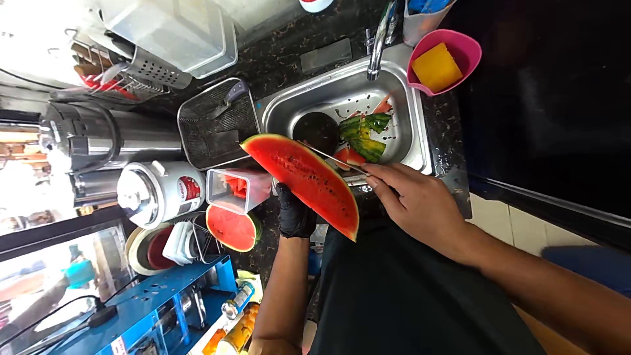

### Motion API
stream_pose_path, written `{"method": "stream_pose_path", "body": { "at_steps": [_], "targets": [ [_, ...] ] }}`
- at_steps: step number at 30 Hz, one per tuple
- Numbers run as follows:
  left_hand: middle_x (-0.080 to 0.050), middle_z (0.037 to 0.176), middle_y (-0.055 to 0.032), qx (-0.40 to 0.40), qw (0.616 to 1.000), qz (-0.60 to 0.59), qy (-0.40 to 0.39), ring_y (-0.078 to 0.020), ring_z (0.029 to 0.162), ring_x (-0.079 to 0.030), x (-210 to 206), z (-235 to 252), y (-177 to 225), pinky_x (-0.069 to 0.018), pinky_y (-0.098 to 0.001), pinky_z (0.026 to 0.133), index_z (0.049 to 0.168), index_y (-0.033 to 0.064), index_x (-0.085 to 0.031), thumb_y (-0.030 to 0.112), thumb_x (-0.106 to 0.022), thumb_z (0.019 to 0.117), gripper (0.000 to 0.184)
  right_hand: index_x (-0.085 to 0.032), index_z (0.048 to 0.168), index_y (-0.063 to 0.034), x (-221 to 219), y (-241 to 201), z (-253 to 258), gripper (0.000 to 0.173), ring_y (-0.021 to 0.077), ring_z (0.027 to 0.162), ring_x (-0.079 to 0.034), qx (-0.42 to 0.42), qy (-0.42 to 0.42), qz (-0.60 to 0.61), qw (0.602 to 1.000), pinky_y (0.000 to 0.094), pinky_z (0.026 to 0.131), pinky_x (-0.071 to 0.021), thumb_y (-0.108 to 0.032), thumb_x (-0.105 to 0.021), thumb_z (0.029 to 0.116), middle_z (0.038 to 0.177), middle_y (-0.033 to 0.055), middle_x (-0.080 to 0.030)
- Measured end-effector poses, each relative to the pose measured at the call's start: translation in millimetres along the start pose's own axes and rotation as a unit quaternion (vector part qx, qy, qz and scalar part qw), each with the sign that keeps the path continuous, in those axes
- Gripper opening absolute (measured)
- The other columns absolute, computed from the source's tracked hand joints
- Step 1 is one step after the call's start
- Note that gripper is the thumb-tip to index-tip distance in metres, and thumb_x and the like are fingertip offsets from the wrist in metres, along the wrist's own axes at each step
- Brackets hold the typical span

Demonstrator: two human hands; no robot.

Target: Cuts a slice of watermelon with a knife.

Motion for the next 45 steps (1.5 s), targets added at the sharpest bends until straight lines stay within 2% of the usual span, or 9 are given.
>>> {"method": "stream_pose_path", "body": {
  "at_steps": [6,10,15,18,21,25,32,36,45],
  "targets": [
    [-0.075,0.107,-0.0006,-0.003,1.0,0.015,-0.011,-0.0133,0.102,-0.072,-0.1,2.3,-0.7,-0.0609,-0.0373,0.089,0.117,0.0201,-0.066,0.057,-0.077,0.0817,0.052,-0.074,0.127,-0.0266,-1.3,1.0,-1.7,0.035,0.014,0.066,-0.062,0.025,-0.017,0.007,1.0,0.035,0.054,-0.0501,-0.04,-0.049,0.1066,0.085,-0.0001,-0.066],
    [-0.072,0.111,-0.0021,-0.016,0.999,0.031,-0.023,-0.015,0.105,-0.07,-3.0,6.3,-0.5,-0.0599,-0.0384,0.091,0.125,0.0193,-0.059,0.051,-0.078,0.0842,0.055,-0.072,0.131,-0.0237,-0.8,-1.8,-2.8,0.035,0.0169,0.068,-0.064,0.004,0.003,-0.02,1.0,0.0366,0.055,-0.0516,-0.036,-0.049,0.1073,0.089,0.0028,-0.068],
    [-0.074,0.108,-0.0013,-0.006,1.0,0.018,-0.021,-0.0141,0.103,-0.072,-1.2,6.9,-1.0,-0.0604,-0.0376,0.09,0.119,0.02,-0.066,0.053,-0.078,0.0838,0.05,-0.072,0.13,-0.0256,3.8,2.3,-6.7,0.035,0.0121,0.07,-0.063,-0.016,-0.007,0.035,0.999,0.0339,0.058,-0.0516,-0.039,-0.049,0.1075,0.088,-0.0009,-0.067],
    [-0.075,0.107,-0.001,-0.003,1.0,0.017,-0.024,-0.0137,0.102,-0.072,0.4,5.6,-0.6,-0.0609,-0.0375,0.089,0.118,0.0202,-0.066,0.055,-0.078,0.0825,0.051,-0.073,0.128,-0.0264,3.5,2.8,-7.7,0.035,0.0099,0.073,-0.063,-0.005,-0.022,0.057,0.998,0.0329,0.061,-0.0525,-0.04,-0.049,0.1072,0.088,-0.0028,-0.068],
    [-0.075,0.105,0.0003,0.002,0.999,0.031,-0.009,-0.0115,0.101,-0.072,0.5,1.6,-2.5,-0.0609,-0.0353,0.088,0.116,0.0205,-0.067,0.06,-0.077,0.0798,0.055,-0.072,0.129,-0.0251,-2.4,7.6,-2.6,0.034,0.0094,0.083,-0.068,-0.036,-0.031,0.078,0.996,0.035,0.07,-0.0583,-0.039,-0.048,0.1079,0.1,-0.0029,-0.072],
    [-0.076,0.104,0.0004,-0.011,0.999,0.038,-0.004,-0.0116,0.1,-0.072,0.8,2.0,-0.5,-0.0613,-0.0356,0.087,0.115,0.0211,-0.067,0.066,-0.075,0.0778,0.059,-0.071,0.13,-0.0242,-2.9,13.9,-1.5,0.034,0.0078,0.088,-0.068,-0.061,-0.018,0.105,0.992,0.0344,0.075,-0.0584,-0.039,-0.05,0.1078,0.106,-0.0029,-0.073],
    [-0.075,0.104,0.0007,-0.022,1.0,0.009,0.012,-0.0114,0.101,-0.072,4.3,7.9,5.2,-0.0612,-0.0359,0.088,0.114,0.0214,-0.068,0.067,-0.075,0.0775,0.058,-0.075,0.124,-0.0271,7.7,10.0,-21.4,0.033,0.0019,0.093,-0.069,-0.025,-0.054,0.141,0.988,0.0281,0.08,-0.0581,-0.042,-0.051,0.1071,0.104,-0.0065,-0.075],
    [-0.075,0.106,-0.0006,-0.019,1.0,-0.011,0.011,-0.0129,0.103,-0.072,3.4,7.8,4.5,-0.0606,-0.0371,0.09,0.115,0.0205,-0.068,0.065,-0.076,0.0778,0.058,-0.074,0.125,-0.0288,3.8,5.7,-23.2,0.033,0.0052,0.084,-0.067,-0.004,-0.061,0.137,0.989,0.0294,0.071,-0.056,-0.043,-0.05,0.1073,0.097,-0.0041,-0.072],
    [-0.075,0.107,-0.0006,-0.034,0.999,-0.01,-0.022,-0.0126,0.104,-0.072,0.8,3.9,5.0,-0.0603,-0.0365,0.09,0.115,0.0208,-0.069,0.064,-0.073,0.082,0.054,-0.073,0.127,-0.0298,-3.4,1.5,-24.5,0.033,0.0067,0.077,-0.065,0.017,-0.047,0.11,0.993,0.0291,0.065,-0.054,-0.041,-0.05,0.1075,0.093,-0.003,-0.071]
  ]
}}
Point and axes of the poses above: each hand's wrist, its own z-axis towards the middle knuckle, its own x-axis out of the back of the hand, y = z × x, the point moved 3 cm from there along z, towards the middle knuckle
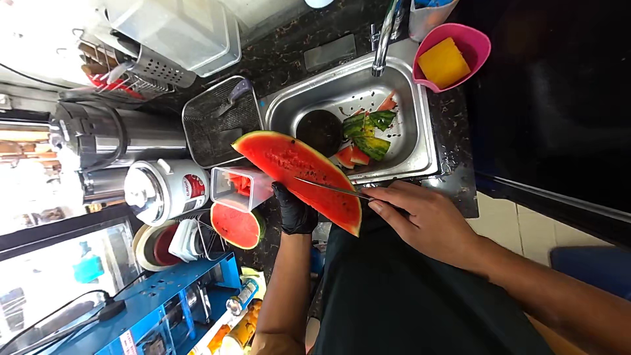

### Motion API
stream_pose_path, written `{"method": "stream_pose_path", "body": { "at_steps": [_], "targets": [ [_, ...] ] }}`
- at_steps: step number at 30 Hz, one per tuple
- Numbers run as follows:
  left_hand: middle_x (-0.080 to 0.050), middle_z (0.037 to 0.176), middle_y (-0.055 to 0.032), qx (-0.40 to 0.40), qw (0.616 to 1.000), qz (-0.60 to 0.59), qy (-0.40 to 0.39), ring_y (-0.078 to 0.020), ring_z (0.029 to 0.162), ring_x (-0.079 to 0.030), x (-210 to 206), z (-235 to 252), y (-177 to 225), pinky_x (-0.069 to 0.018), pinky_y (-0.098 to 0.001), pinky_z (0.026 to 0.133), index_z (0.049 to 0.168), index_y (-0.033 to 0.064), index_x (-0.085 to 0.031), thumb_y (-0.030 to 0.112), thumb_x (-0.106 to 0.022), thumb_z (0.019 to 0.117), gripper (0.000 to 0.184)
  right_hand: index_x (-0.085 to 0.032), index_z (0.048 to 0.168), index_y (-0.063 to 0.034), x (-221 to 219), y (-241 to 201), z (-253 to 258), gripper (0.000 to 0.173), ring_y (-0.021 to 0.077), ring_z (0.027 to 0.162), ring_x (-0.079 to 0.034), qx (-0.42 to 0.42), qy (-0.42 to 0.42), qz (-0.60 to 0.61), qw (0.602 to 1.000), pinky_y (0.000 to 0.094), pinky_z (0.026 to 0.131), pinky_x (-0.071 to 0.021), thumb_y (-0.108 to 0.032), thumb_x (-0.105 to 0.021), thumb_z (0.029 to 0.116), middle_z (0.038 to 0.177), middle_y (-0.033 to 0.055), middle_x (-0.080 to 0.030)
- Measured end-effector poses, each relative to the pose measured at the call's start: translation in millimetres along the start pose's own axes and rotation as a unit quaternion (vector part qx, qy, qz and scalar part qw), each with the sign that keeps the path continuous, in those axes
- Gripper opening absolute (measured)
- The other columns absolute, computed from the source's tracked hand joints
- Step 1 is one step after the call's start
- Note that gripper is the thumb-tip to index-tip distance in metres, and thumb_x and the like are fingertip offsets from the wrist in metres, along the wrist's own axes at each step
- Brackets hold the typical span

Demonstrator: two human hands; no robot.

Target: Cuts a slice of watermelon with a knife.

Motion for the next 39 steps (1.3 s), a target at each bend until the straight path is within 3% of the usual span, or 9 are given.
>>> {"method": "stream_pose_path", "body": {
  "at_steps": [6,10,13,19,27,35,39],
  "targets": [
    [-0.075,0.108,-0.001,-0.013,1.0,-0.002,0.002,-0.0131,0.105,-0.071,-0.5,-0.3,-2.1,-0.0598,-0.0373,0.092,0.116,0.0199,-0.068,0.063,-0.072,0.0832,0.054,-0.074,0.127,-0.0272,-3.5,-2.4,2.1,0.033,0.011,0.073,-0.065,0.011,0.021,-0.048,0.999,0.0313,0.061,-0.0529,-0.04,-0.05,0.1076,0.089,-0.0007,-0.069],
    [-0.074,0.107,-0.0006,-0.01,0.999,-0.002,0.03,-0.0133,0.105,-0.071,-0.3,1.7,-4.1,-0.0601,-0.038,0.091,0.117,0.0204,-0.066,0.067,-0.071,0.0815,0.059,-0.072,0.129,-0.0237,-6.7,5.1,1.5,0.035,0.0083,0.078,-0.065,-0.052,0.037,0.0,0.998,0.0299,0.069,-0.0556,-0.039,-0.049,0.1084,0.091,-0.0011,-0.07],
    [-0.075,0.106,-0.0007,0.004,0.999,-0.009,0.036,-0.0134,0.103,-0.071,2.7,2.6,-3.1,-0.0606,-0.0378,0.09,0.116,0.0209,-0.067,0.067,-0.073,0.0787,0.06,-0.074,0.126,-0.0227,0.0,5.3,1.0,0.034,0.0067,0.082,-0.067,-0.04,0.028,0.011,0.999,0.0291,0.072,-0.0564,-0.039,-0.051,0.108,0.095,-0.0017,-0.072],
    [-0.075,0.108,-0.0014,0.005,1.0,-0.016,0.01,-0.0141,0.105,-0.071,0.8,4.7,-5.2,-0.0601,-0.0384,0.091,0.116,0.0205,-0.068,0.063,-0.075,0.0806,0.056,-0.074,0.126,-0.027,-0.8,1.6,3.9,0.034,0.0113,0.074,-0.065,0.006,0.015,-0.055,0.998,0.0324,0.062,-0.0536,-0.04,-0.049,0.1079,0.088,-0.001,-0.069],
    [-0.073,0.112,-0.0033,0.003,1.0,-0.018,0.003,-0.0165,0.108,-0.07,0.2,10.2,-4.9,-0.0593,-0.0412,0.093,0.12,0.019,-0.065,0.064,-0.074,0.0809,0.061,-0.072,0.13,-0.0237,-8.1,6.9,-0.6,0.036,0.0101,0.081,-0.067,-0.049,0.034,-0.025,0.998,0.0314,0.069,-0.0567,-0.039,-0.048,0.109,0.096,0.0004,-0.072],
    [-0.073,0.112,-0.0035,-0.005,0.999,-0.009,0.044,-0.0175,0.108,-0.07,3.0,10.6,-4.5,-0.0593,-0.0425,0.093,0.121,0.0191,-0.063,0.064,-0.077,0.0786,0.063,-0.074,0.126,-0.0245,-7.4,7.8,-1.2,0.034,0.0128,0.074,-0.066,-0.03,0.032,-0.063,0.997,0.0329,0.062,-0.0545,-0.039,-0.049,0.1082,0.09,0.0012,-0.07],
    [-0.073,0.112,-0.0032,-0.005,0.999,-0.011,0.043,-0.0175,0.109,-0.07,4.0,11.1,-2.5,-0.0592,-0.0427,0.093,0.121,0.0198,-0.063,0.065,-0.076,0.0785,0.063,-0.072,0.13,-0.0226,-1.4,12.0,-0.6,0.035,0.0129,0.076,-0.065,-0.053,0.052,-0.043,0.996,0.034,0.066,-0.0551,-0.038,-0.049,0.1082,0.09,0.0017,-0.069]
  ]
}}
Point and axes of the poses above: each hand's wrist, its own z-axis towards the middle knuckle, its own x-axis out of the back of the hand, y = z × x, the point moved 3 cm from there along z, towards the middle knuckle
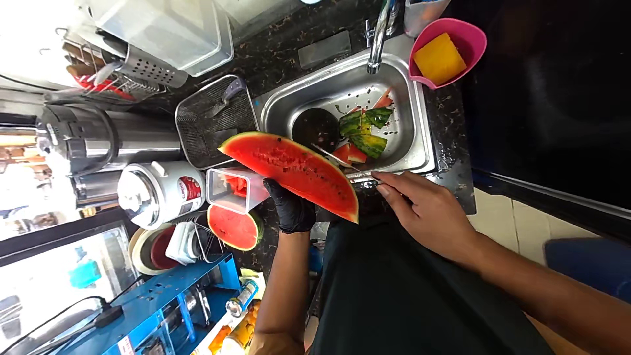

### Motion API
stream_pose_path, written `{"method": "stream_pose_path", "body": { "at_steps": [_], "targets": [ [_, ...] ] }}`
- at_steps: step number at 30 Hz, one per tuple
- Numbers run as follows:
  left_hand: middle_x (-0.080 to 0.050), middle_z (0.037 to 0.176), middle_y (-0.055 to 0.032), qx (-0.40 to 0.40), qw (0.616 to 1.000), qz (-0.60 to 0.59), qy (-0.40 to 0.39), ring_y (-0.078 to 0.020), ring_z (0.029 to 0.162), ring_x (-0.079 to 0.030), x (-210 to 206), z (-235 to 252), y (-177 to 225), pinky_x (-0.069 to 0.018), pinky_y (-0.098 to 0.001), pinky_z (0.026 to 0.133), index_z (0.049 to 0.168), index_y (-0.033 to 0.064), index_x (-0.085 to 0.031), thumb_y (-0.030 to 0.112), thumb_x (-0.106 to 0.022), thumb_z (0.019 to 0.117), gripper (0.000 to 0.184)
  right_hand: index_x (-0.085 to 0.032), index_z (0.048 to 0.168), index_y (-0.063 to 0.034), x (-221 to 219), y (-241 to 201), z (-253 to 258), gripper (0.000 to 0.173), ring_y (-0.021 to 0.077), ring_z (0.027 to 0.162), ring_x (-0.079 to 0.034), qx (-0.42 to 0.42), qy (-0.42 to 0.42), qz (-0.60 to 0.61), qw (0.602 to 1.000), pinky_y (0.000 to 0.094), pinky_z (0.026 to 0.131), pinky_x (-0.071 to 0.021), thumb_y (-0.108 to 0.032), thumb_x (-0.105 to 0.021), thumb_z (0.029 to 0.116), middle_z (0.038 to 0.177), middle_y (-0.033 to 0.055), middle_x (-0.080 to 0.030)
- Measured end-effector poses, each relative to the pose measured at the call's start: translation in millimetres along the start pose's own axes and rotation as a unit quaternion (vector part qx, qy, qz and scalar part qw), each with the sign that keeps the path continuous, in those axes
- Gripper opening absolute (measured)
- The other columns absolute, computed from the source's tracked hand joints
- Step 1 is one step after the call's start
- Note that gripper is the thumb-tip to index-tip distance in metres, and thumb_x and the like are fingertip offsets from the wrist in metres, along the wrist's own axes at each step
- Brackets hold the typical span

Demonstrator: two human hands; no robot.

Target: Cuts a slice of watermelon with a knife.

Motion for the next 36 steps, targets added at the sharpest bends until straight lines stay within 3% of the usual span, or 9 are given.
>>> {"method": "stream_pose_path", "body": {
  "at_steps": [2,5,9,14,17,20,27,32,36],
  "targets": [
    [-0.072,0.112,-0.003,-0.01,1.0,0.004,-0.004,-0.0174,0.109,-0.07,0.5,0.3,1.3,-0.0591,-0.0427,0.093,0.121,0.0198,-0.063,0.064,-0.075,0.0798,0.062,-0.073,0.127,-0.0244,3.7,-2.8,-3.6,0.034,0.0093,0.082,-0.068,0.005,-0.03,0.019,0.999,0.0313,0.07,-0.0568,-0.04,-0.049,0.1081,0.096,-0.0005,-0.072],
    [-0.072,0.114,-0.0037,-0.018,1.0,0.002,0.0,-0.0184,0.112,-0.068,-0.2,1.8,1.5,-0.0579,-0.0438,0.096,0.123,0.0193,-0.062,0.063,-0.075,0.0802,0.063,-0.074,0.126,-0.0272,4.8,-4.8,-6.8,0.035,0.008,0.079,-0.066,0.014,-0.064,0.023,0.998,0.0299,0.067,-0.0551,-0.041,-0.048,0.1081,0.093,-0.0021,-0.071],
    [-0.072,0.113,-0.0045,-0.02,1.0,0.005,0.014,-0.0193,0.111,-0.069,0.6,0.5,1.7,-0.0582,-0.0445,0.095,0.123,0.0183,-0.061,0.065,-0.076,0.0782,0.066,-0.074,0.126,-0.0248,0.3,-2.4,-6.3,0.034,0.0129,0.072,-0.065,0.015,-0.017,-0.017,1.0,0.034,0.061,-0.0541,-0.039,-0.049,0.108,0.088,0.0007,-0.07],
    [-0.071,0.114,-0.0031,-0.015,0.999,0.037,0.028,-0.0178,0.111,-0.068,4.3,-2.2,2.4,-0.0584,-0.0441,0.094,0.125,0.0201,-0.06,0.07,-0.073,0.0778,0.07,-0.074,0.127,-0.0244,5.9,-1.9,-6.1,0.035,0.0086,0.087,-0.069,-0.008,-0.042,0.023,0.999,0.0318,0.075,-0.0578,-0.041,-0.049,0.1081,0.099,-0.0017,-0.073],
    [-0.071,0.115,-0.0033,-0.014,0.999,0.038,0.021,-0.0182,0.112,-0.068,4.1,-1.7,2.0,-0.0578,-0.0443,0.096,0.126,0.0199,-0.059,0.068,-0.073,0.0791,0.069,-0.074,0.126,-0.0278,1.6,-4.6,-7.2,0.034,0.0099,0.075,-0.065,0.016,-0.057,0.008,0.998,0.0316,0.064,-0.0539,-0.041,-0.048,0.1079,0.088,-0.0019,-0.069],
    [-0.071,0.115,-0.0033,-0.011,0.999,0.027,0.018,-0.0183,0.112,-0.068,2.6,-1.0,0.7,-0.0579,-0.0439,0.095,0.125,0.0196,-0.059,0.066,-0.073,0.0806,0.066,-0.074,0.127,-0.0257,-2.7,-3.0,-3.6,0.034,0.0147,0.07,-0.065,0.033,-0.016,-0.044,0.998,0.0349,0.059,-0.053,-0.039,-0.05,0.1077,0.086,0.0017,-0.069],
    [-0.071,0.116,-0.0035,0.0,0.999,0.026,0.034,-0.0185,0.112,-0.068,6.8,-2.8,1.9,-0.0577,-0.0442,0.096,0.126,0.0197,-0.059,0.067,-0.074,0.0788,0.068,-0.073,0.129,-0.0248,3.7,-0.8,-6.1,0.034,0.0112,0.078,-0.067,0.01,-0.025,-0.008,1.0,0.0327,0.066,-0.0557,-0.039,-0.049,0.108,0.093,0.0,-0.071],
    [-0.071,0.115,-0.0033,-0.012,0.999,0.034,0.021,-0.0182,0.112,-0.068,4.4,-0.9,1.4,-0.0578,-0.0439,0.095,0.125,0.0193,-0.059,0.066,-0.073,0.0803,0.066,-0.074,0.127,-0.0244,-0.5,-0.5,-7.9,0.035,0.0139,0.072,-0.066,0.011,-0.017,-0.037,0.999,0.0346,0.061,-0.0542,-0.039,-0.049,0.1078,0.087,0.0011,-0.069],
    [-0.071,0.115,-0.0037,-0.013,0.999,0.03,0.023,-0.0189,0.112,-0.068,5.7,-1.7,4.0,-0.0576,-0.0447,0.096,0.125,0.0191,-0.059,0.066,-0.074,0.0797,0.067,-0.073,0.129,-0.0227,3.8,-0.5,-5.0,0.035,0.0128,0.078,-0.067,-0.001,-0.017,-0.024,1.0,0.0348,0.067,-0.0564,-0.038,-0.049,0.108,0.094,0.0008,-0.072]
  ]
}}
Point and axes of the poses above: each hand's wrist, its own z-axis towards the middle knuckle, its own x-axis out of the back of the hand, y = z × x, the point moved 3 cm from there along z, towards the middle knuckle
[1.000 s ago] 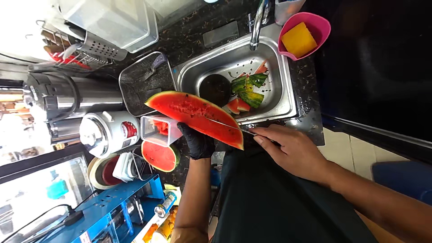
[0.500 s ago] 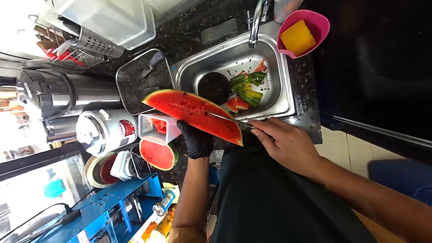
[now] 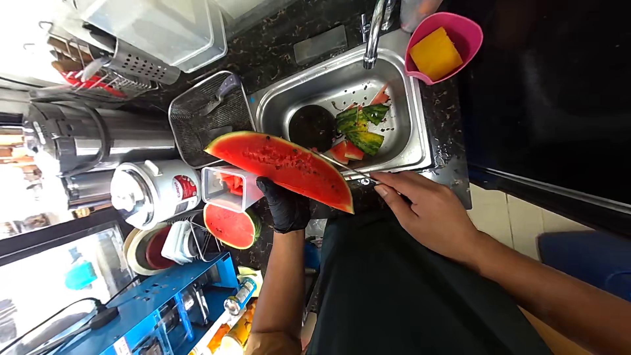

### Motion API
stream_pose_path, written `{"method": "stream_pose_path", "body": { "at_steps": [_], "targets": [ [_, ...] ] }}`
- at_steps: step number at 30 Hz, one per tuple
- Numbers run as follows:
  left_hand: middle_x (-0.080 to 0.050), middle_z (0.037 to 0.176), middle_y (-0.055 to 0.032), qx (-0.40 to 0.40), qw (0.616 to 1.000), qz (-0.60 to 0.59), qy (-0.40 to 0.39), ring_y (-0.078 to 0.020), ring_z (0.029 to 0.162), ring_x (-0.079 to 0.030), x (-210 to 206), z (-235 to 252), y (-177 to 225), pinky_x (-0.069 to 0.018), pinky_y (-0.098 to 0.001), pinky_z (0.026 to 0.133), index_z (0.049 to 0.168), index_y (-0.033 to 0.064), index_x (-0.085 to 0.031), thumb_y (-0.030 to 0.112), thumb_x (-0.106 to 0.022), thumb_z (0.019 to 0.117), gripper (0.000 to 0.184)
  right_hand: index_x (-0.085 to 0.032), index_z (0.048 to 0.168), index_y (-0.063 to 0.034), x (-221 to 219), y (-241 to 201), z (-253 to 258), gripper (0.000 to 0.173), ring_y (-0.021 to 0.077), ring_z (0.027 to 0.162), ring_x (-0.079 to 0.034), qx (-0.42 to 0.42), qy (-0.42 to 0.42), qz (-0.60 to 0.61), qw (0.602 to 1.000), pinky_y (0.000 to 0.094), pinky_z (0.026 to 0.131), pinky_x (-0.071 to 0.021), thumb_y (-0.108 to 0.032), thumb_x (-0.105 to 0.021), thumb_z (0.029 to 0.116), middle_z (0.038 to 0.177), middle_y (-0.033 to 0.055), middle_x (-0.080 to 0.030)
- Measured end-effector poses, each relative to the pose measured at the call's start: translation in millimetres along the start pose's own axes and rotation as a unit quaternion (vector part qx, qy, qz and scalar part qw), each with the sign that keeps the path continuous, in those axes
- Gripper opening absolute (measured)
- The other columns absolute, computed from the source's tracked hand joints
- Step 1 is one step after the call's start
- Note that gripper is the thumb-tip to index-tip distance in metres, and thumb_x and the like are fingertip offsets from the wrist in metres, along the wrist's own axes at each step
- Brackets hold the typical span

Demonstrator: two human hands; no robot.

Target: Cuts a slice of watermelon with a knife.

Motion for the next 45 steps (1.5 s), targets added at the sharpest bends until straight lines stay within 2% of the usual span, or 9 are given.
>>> {"method": "stream_pose_path", "body": {
  "at_steps": [6,9,17,22,25,28,37,41,45],
  "targets": [
    [-0.071,0.113,-0.0047,-0.029,0.999,0.021,-0.008,-0.0195,0.109,-0.069,-2.9,-1.1,-2.5,-0.0586,-0.0449,0.093,0.125,0.0183,-0.058,0.06,-0.076,0.0823,0.062,-0.073,0.129,-0.0252,-8.2,-4.4,0.0,0.035,0.016,0.068,-0.064,0.027,0.003,-0.048,0.998,0.0355,0.057,-0.0524,-0.039,-0.049,0.1078,0.086,0.0024,-0.068],
    [-0.069,0.115,-0.0059,-0.049,0.998,0.03,-0.005,-0.021,0.11,-0.068,-3.1,-0.3,-2.5,-0.0581,-0.0462,0.094,0.129,0.0178,-0.053,0.057,-0.076,0.084,0.065,-0.071,0.132,-0.0229,-7.1,-3.9,0.7,0.035,0.0165,0.07,-0.065,0.006,0.017,-0.042,0.999,0.036,0.059,-0.0535,-0.036,-0.049,0.1082,0.087,0.0029,-0.068],
    [-0.069,0.117,-0.0047,-0.005,1.0,0.021,0.015,-0.0207,0.113,-0.067,-1.6,-3.3,-4.2,-0.0572,-0.0472,0.096,0.128,0.0194,-0.057,0.064,-0.075,0.0807,0.067,-0.071,0.131,-0.0243,-12.4,-2.4,5.3,0.035,0.0147,0.073,-0.065,0.009,-0.001,-0.008,1.0,0.0359,0.061,-0.0544,-0.038,-0.049,0.1081,0.089,0.0009,-0.068],
    [-0.069,0.119,-0.0046,0.016,1.0,-0.003,-0.01,-0.0198,0.115,-0.067,-1.3,-3.5,-1.9,-0.0567,-0.0461,0.097,0.129,0.0198,-0.057,0.066,-0.071,0.0826,0.067,-0.072,0.13,-0.0234,-9.5,0.9,8.4,0.035,0.0117,0.08,-0.067,-0.006,-0.01,0.034,0.999,0.0348,0.068,-0.0566,-0.039,-0.049,0.1079,0.093,-0.0003,-0.07],
    [-0.071,0.116,-0.0058,0.042,0.999,-0.021,-0.007,-0.019,0.113,-0.068,-16.9,-5.4,2.7,-0.0574,-0.0426,0.097,0.126,0.0161,-0.061,0.068,-0.073,0.0784,0.072,-0.073,0.126,-0.0264,-9.8,6.5,11.6,0.035,0.0063,0.091,-0.069,-0.045,-0.049,0.077,0.995,0.0342,0.079,-0.0593,-0.043,-0.05,0.1073,0.103,-0.0052,-0.074],
    [-0.072,0.116,-0.0033,0.03,0.998,-0.03,-0.048,-0.0166,0.113,-0.068,-8.4,-5.1,1.0,-0.0572,-0.0407,0.097,0.124,0.0188,-0.062,0.066,-0.071,0.0819,0.064,-0.073,0.127,-0.0267,-5.6,12.7,14.3,0.034,0.0086,0.087,-0.068,-0.07,-0.029,0.066,0.995,0.0372,0.076,-0.0582,-0.043,-0.05,0.1073,0.1,-0.0035,-0.073],
    [-0.07,0.115,-0.004,-0.031,0.998,0.019,-0.048,-0.0188,0.111,-0.068,-1.6,-2.2,0.8,-0.0573,-0.0433,0.096,0.125,0.0185,-0.059,0.054,-0.073,0.0877,0.054,-0.074,0.127,-0.0271,5.9,-5.1,3.3,0.035,0.0152,0.066,-0.063,0.048,-0.005,-0.062,0.997,0.0364,0.054,-0.0503,-0.04,-0.05,0.1065,0.085,0.0004,-0.068],
    [-0.067,0.119,-0.0043,-0.058,0.997,0.04,-0.044,-0.0188,0.114,-0.065,-2.4,-0.8,0.2,-0.056,-0.0434,0.098,0.132,0.0187,-0.05,0.049,-0.075,0.0893,0.058,-0.073,0.129,-0.0248,2.2,-10.1,0.9,0.035,0.0161,0.066,-0.063,0.031,-0.002,-0.069,0.997,0.0352,0.055,-0.0508,-0.039,-0.049,0.1077,0.085,0.0018,-0.067],
    [-0.067,0.118,-0.0047,-0.056,0.997,0.028,-0.044,-0.0195,0.113,-0.066,-1.1,0.3,0.3,-0.0565,-0.0438,0.097,0.131,0.0181,-0.051,0.047,-0.075,0.0896,0.056,-0.072,0.13,-0.0215,3.1,-10.5,-2.7,0.036,0.0139,0.072,-0.066,0.007,0.014,-0.037,0.999,0.0336,0.06,-0.0541,-0.036,-0.048,0.108,0.092,0.0022,-0.07]
  ]
}}
Point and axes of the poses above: each hand's wrist, its own z-axis towards the middle knuckle, its own x-axis out of the back of the hand, y = z × x, the point moved 3 cm from there along z, towards the middle knuckle
